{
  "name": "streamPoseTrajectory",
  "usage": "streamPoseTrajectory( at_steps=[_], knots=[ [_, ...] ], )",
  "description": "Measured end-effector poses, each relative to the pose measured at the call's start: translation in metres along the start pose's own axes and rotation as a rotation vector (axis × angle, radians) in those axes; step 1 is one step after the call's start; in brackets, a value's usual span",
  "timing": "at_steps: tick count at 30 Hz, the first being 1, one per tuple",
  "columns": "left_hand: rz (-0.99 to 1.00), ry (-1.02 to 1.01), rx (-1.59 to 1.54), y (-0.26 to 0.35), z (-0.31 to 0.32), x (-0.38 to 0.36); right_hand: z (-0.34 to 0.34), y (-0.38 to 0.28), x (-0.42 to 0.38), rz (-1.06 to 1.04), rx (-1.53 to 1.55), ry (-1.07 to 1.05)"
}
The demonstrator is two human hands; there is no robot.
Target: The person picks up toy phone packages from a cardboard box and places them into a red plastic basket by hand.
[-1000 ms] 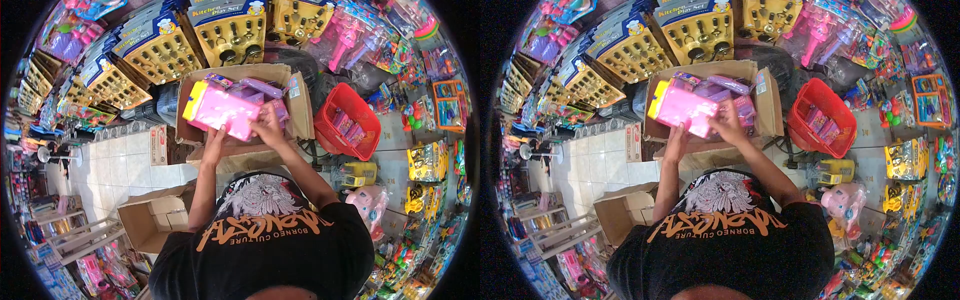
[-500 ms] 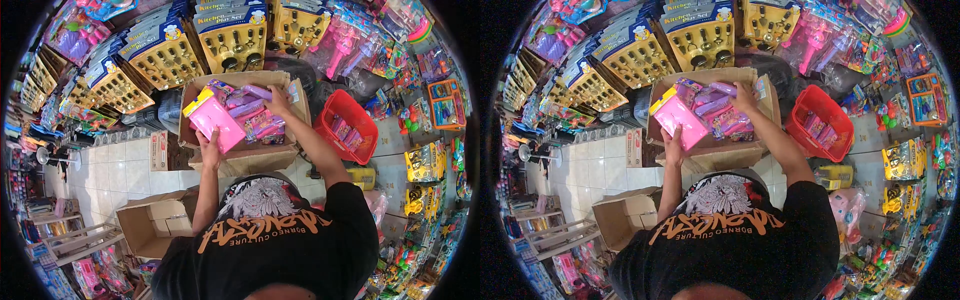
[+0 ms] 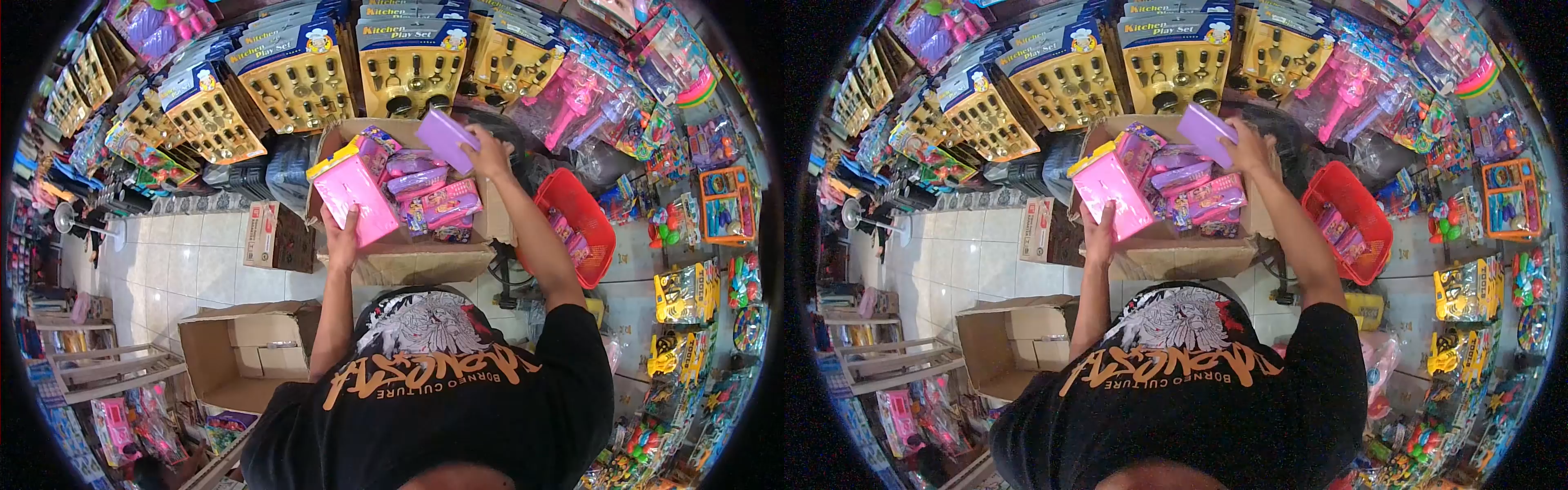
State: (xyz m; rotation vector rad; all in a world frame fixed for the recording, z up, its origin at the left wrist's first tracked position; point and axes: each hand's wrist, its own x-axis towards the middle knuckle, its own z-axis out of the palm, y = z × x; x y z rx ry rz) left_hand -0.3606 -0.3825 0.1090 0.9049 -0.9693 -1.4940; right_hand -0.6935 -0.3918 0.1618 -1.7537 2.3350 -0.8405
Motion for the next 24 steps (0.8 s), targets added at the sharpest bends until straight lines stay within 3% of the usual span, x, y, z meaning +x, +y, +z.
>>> streamPoseTrajectory(
  at_steps=[3,5,7,8,9,12,15,17,19,21,23,24],
  knots=[
    [0.047,-0.020,0.042,0.002,-0.003,0.008,-0.020,-0.002,0.006,-0.147,0.203,0.070],
    [0.056,-0.056,0.116,0.010,-0.004,0.009,-0.059,-0.035,-0.007,-0.129,0.282,-0.041],
    [0.031,-0.091,0.117,0.009,-0.007,0.010,-0.070,-0.046,-0.012,-0.216,0.529,-0.343],
    [0.019,-0.146,0.120,0.009,-0.008,0.011,-0.076,-0.051,-0.018,-0.159,0.521,-0.488],
    [0.007,-0.205,0.123,0.010,-0.008,0.011,-0.083,-0.066,-0.025,-0.147,0.518,-0.481],
    [0.022,-0.366,0.128,0.021,-0.002,0.001,-0.087,-0.097,-0.042,-0.393,0.344,-0.724],
    [0.010,-0.548,0.081,0.030,0.004,-0.010,-0.084,-0.118,-0.053,-0.391,0.211,-0.847],
    [-0.053,-0.685,-0.005,0.036,0.021,-0.014,-0.089,-0.130,-0.063,-0.393,0.231,-0.813],
    [-0.028,-0.676,0.004,0.025,0.033,-0.018,-0.094,-0.140,-0.073,-0.344,0.111,-0.579],
    [-0.092,-0.709,-0.051,0.015,0.036,-0.024,-0.093,-0.133,-0.084,-0.232,0.110,-0.616],
    [-0.111,-0.655,-0.071,0.009,0.043,-0.036,-0.097,-0.136,-0.106,-0.355,-0.189,-0.168],
    [-0.117,-0.620,-0.088,0.008,0.048,-0.044,-0.101,-0.141,-0.120,-0.348,-0.178,-0.180]
  ],
)
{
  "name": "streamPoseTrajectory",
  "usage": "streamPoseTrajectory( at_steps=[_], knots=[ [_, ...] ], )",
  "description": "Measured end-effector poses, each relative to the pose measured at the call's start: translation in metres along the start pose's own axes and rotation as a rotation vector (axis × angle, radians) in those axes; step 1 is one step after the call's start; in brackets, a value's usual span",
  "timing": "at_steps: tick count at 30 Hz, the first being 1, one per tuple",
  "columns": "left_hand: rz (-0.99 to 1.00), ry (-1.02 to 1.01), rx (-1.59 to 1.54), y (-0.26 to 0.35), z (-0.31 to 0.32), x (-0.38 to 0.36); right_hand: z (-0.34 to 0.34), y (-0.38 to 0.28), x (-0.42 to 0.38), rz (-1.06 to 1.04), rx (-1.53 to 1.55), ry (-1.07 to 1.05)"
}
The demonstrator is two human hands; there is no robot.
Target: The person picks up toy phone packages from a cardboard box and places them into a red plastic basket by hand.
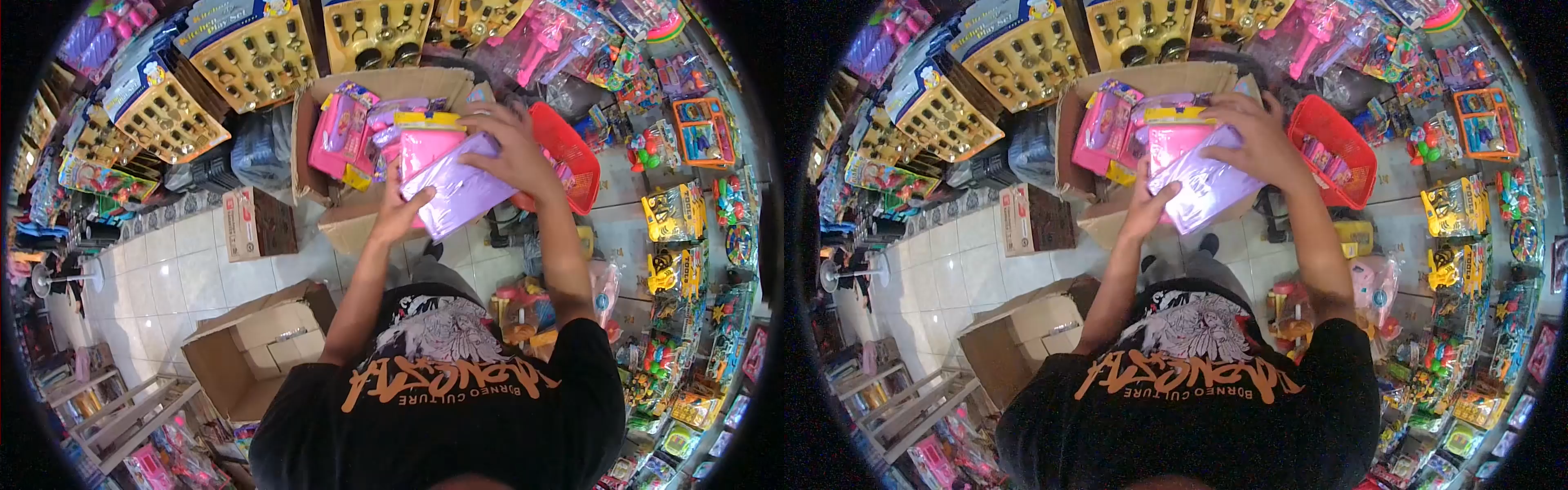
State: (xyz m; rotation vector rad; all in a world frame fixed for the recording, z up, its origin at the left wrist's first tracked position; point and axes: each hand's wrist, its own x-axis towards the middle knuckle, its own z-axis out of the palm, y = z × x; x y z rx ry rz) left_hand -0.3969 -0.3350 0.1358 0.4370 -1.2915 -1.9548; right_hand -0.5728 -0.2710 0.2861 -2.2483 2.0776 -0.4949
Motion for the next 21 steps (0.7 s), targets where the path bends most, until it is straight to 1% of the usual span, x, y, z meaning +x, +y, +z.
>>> streamPoseTrajectory(
  at_steps=[2,3,5,7,8,9,10,11,13,15,17,19,20,21],
  knots=[
    [-0.008,0.057,-0.001,-0.002,0.010,-0.002,-0.012,-0.019,-0.027,0.108,0.086,0.352],
    [-0.007,0.042,-0.005,-0.003,0.013,-0.001,-0.005,-0.022,-0.042,0.117,0.074,0.359],
    [-0.002,0.155,0.021,-0.005,0.015,0.004,0.031,-0.025,-0.073,0.318,0.546,1.023],
    [-0.019,0.204,0.038,-0.002,0.025,0.009,0.058,-0.041,-0.089,0.600,0.949,1.192],
    [0.013,0.192,0.003,-0.008,0.031,0.012,0.074,-0.030,-0.106,0.708,1.012,0.994],
    [0.046,0.176,-0.035,-0.016,0.040,0.018,0.083,-0.027,-0.117,0.717,1.012,0.891],
    [0.035,0.128,-0.033,-0.019,0.052,0.022,0.085,-0.027,-0.121,0.730,1.010,0.790],
    [0.028,0.078,0.015,-0.023,0.067,0.023,0.086,-0.027,-0.124,0.752,0.995,0.834],
    [0.012,-0.011,0.055,-0.033,0.101,0.023,0.083,-0.022,-0.130,0.601,1.186,0.987],
    [0.000,-0.136,0.130,-0.041,0.135,0.016,0.074,-0.006,-0.154,0.646,1.117,1.033],
    [0.001,-0.202,0.149,-0.056,0.157,0.014,0.061,0.013,-0.177,0.671,1.060,1.066],
    [-0.061,-0.260,0.078,-0.067,0.171,0.012,0.048,0.031,-0.208,0.649,1.058,0.886],
    [-0.095,-0.307,-0.003,-0.077,0.179,0.010,0.044,0.038,-0.221,0.651,1.058,0.903],
    [-0.099,-0.323,0.005,-0.083,0.187,0.007,0.041,0.045,-0.234,0.632,1.072,0.857]
  ],
)
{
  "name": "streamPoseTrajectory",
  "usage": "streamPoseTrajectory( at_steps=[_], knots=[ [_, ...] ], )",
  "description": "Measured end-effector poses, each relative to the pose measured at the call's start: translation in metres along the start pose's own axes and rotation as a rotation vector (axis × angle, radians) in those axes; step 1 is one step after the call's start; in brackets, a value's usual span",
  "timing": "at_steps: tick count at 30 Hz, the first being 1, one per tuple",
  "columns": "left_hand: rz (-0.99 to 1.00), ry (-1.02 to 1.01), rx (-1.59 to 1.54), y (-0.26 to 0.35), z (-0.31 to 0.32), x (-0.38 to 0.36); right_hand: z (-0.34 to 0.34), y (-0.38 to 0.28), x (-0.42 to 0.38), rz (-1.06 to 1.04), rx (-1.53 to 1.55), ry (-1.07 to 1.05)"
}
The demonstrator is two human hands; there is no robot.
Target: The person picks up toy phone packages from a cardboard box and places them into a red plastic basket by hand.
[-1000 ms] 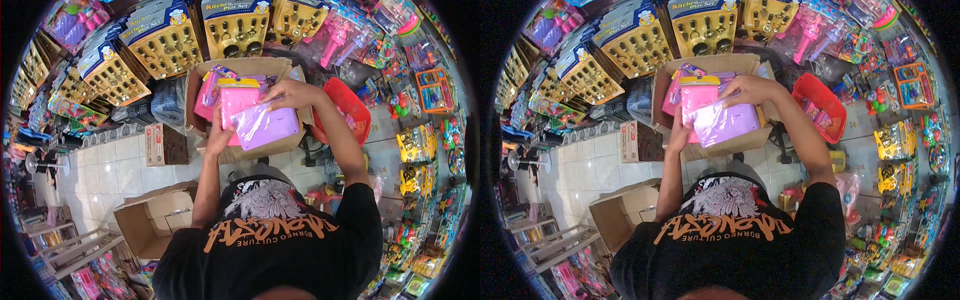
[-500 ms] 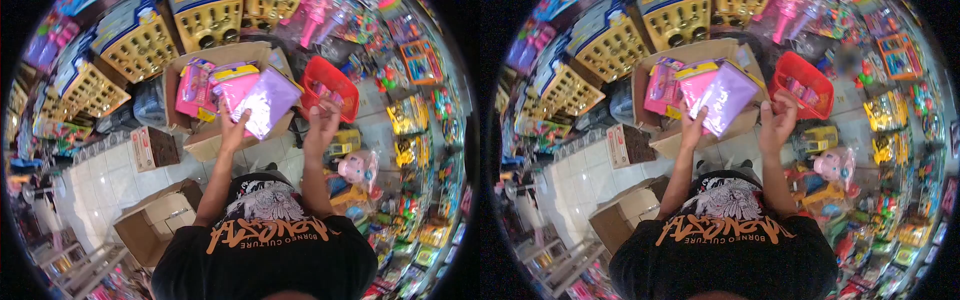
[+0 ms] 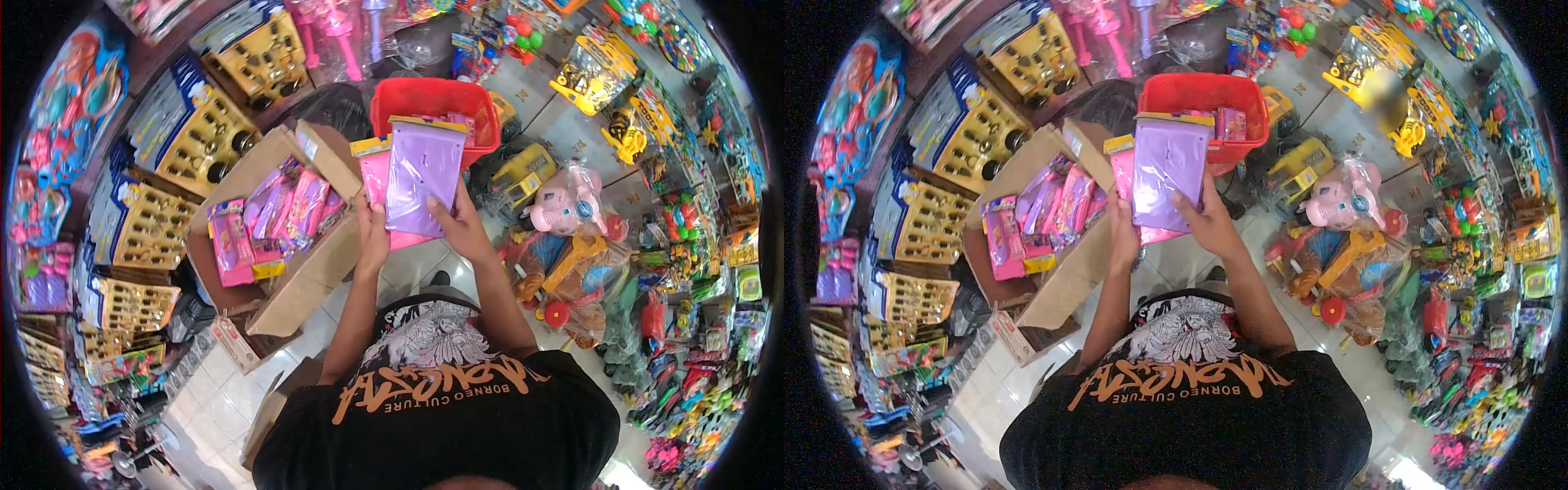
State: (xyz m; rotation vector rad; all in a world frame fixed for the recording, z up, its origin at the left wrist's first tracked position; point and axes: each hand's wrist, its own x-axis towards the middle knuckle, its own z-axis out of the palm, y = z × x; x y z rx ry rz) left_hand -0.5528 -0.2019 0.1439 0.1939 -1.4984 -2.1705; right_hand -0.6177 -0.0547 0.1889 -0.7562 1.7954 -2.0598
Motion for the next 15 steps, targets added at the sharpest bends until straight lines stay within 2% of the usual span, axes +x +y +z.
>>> streamPoseTrajectory(
  at_steps=[4,6,7,9,13,15],
  knots=[
    [-0.026,-0.120,0.128,-0.028,0.031,0.012,-0.052,-0.007,-0.005,-0.009,-0.075,-0.023],
    [-0.093,-0.245,-0.126,-0.042,0.048,0.019,-0.077,-0.010,-0.007,0.001,-0.087,0.000],
    [-0.099,-0.259,-0.124,-0.047,0.058,0.023,-0.089,-0.010,-0.008,0.012,-0.100,0.001],
    [-0.252,-0.272,-0.222,-0.055,0.080,0.027,-0.110,-0.009,-0.011,0.054,-0.074,0.014],
    [-0.305,-0.272,-0.337,-0.063,0.115,0.029,-0.147,-0.005,-0.011,0.145,-0.038,-0.035],
    [-0.298,-0.291,-0.335,-0.071,0.126,0.031,-0.156,0.003,-0.011,0.115,-0.042,-0.009]
  ],
)
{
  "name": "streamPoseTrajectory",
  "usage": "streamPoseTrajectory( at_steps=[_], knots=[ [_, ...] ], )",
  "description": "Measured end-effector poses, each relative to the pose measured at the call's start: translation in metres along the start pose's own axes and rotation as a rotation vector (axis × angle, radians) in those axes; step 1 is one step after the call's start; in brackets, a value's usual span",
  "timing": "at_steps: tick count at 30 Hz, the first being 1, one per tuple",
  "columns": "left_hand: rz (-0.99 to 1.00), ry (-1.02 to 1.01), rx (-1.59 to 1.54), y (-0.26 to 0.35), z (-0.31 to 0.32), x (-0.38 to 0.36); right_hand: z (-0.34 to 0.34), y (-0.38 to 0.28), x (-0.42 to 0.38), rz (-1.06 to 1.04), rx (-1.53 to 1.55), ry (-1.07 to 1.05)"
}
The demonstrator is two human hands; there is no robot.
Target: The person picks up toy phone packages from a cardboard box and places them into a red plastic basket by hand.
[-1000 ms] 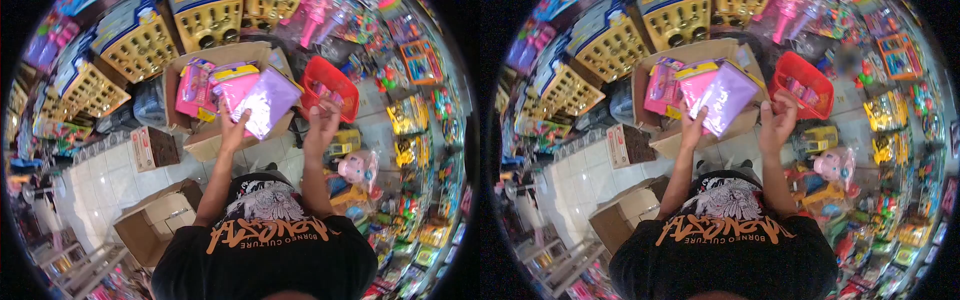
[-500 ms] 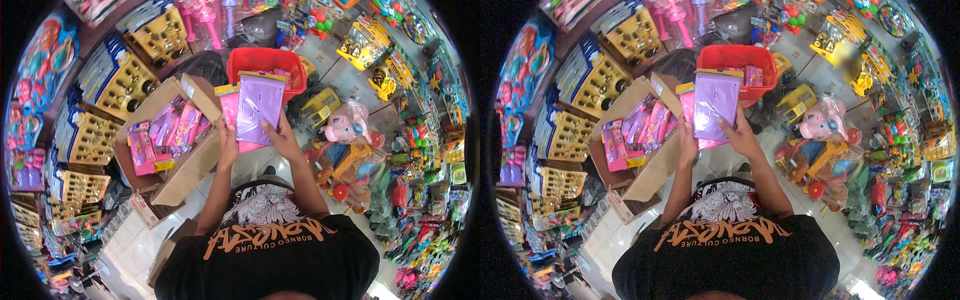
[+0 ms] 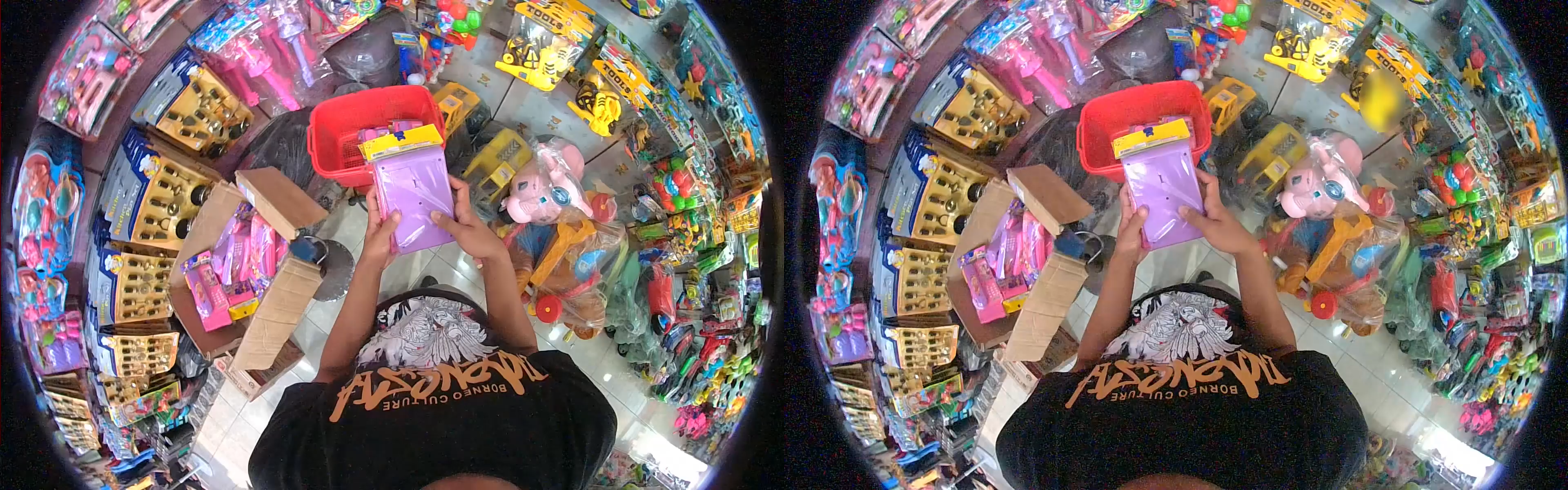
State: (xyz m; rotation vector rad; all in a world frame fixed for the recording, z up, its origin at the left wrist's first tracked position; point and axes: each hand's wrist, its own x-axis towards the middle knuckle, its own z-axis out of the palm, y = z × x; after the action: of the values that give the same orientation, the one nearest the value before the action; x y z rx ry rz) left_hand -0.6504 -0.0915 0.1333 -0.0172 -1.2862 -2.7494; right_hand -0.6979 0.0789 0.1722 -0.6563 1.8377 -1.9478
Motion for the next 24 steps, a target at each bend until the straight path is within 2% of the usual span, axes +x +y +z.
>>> streamPoseTrajectory(
  at_steps=[2,4,5,7,9,11,12,14,17,18,19,20,21,22,23,24],
  knots=[
    [-0.018,0.014,-0.009,-0.010,0.003,0.008,-0.007,0.013,0.002,-0.031,-0.008,0.033],
    [-0.038,0.032,-0.015,-0.019,0.007,0.014,-0.008,0.027,0.005,-0.180,-0.191,0.288],
    [-0.026,0.066,0.028,-0.022,0.009,0.017,-0.011,0.032,0.005,-0.180,-0.189,0.291],
    [-0.011,0.104,0.076,-0.028,0.010,0.022,-0.011,0.029,0.006,-0.261,-0.562,0.363],
    [0.041,0.116,0.208,-0.034,0.010,0.025,-0.005,0.024,0.005,-0.226,-0.469,0.371],
    [-0.019,0.130,0.183,-0.030,0.007,0.029,-0.005,0.022,0.008,-0.144,-0.611,0.400],
    [-0.076,0.139,0.153,-0.029,0.005,0.032,-0.008,0.032,0.012,-0.137,-0.609,0.392],
    [-0.138,0.158,0.154,-0.034,-0.002,0.038,-0.013,0.059,0.022,-0.172,-0.439,0.514],
    [-0.249,0.227,0.257,-0.029,0.000,0.048,-0.017,0.050,0.029,-0.061,-0.300,0.520],
    [-0.102,0.105,0.481,-0.029,-0.002,0.055,-0.015,0.050,0.035,-0.022,-0.087,0.526],
    [0.048,-0.025,0.700,-0.029,-0.003,0.063,-0.018,0.047,0.039,-0.014,-0.093,0.531],
    [0.111,-0.033,0.803,-0.031,-0.003,0.071,-0.023,0.042,0.045,0.041,-0.230,0.520],
    [0.105,-0.039,0.790,-0.033,-0.002,0.080,-0.027,0.039,0.050,0.100,-0.369,0.509],
    [0.066,0.018,0.629,-0.035,-0.003,0.090,-0.031,0.049,0.058,0.078,-0.253,0.528],
    [0.027,0.073,0.468,-0.037,-0.004,0.101,-0.038,0.050,0.066,0.083,-0.266,0.536],
    [0.093,0.105,0.423,-0.039,-0.011,0.116,-0.044,0.041,0.075,0.158,-0.131,0.489]
  ],
)
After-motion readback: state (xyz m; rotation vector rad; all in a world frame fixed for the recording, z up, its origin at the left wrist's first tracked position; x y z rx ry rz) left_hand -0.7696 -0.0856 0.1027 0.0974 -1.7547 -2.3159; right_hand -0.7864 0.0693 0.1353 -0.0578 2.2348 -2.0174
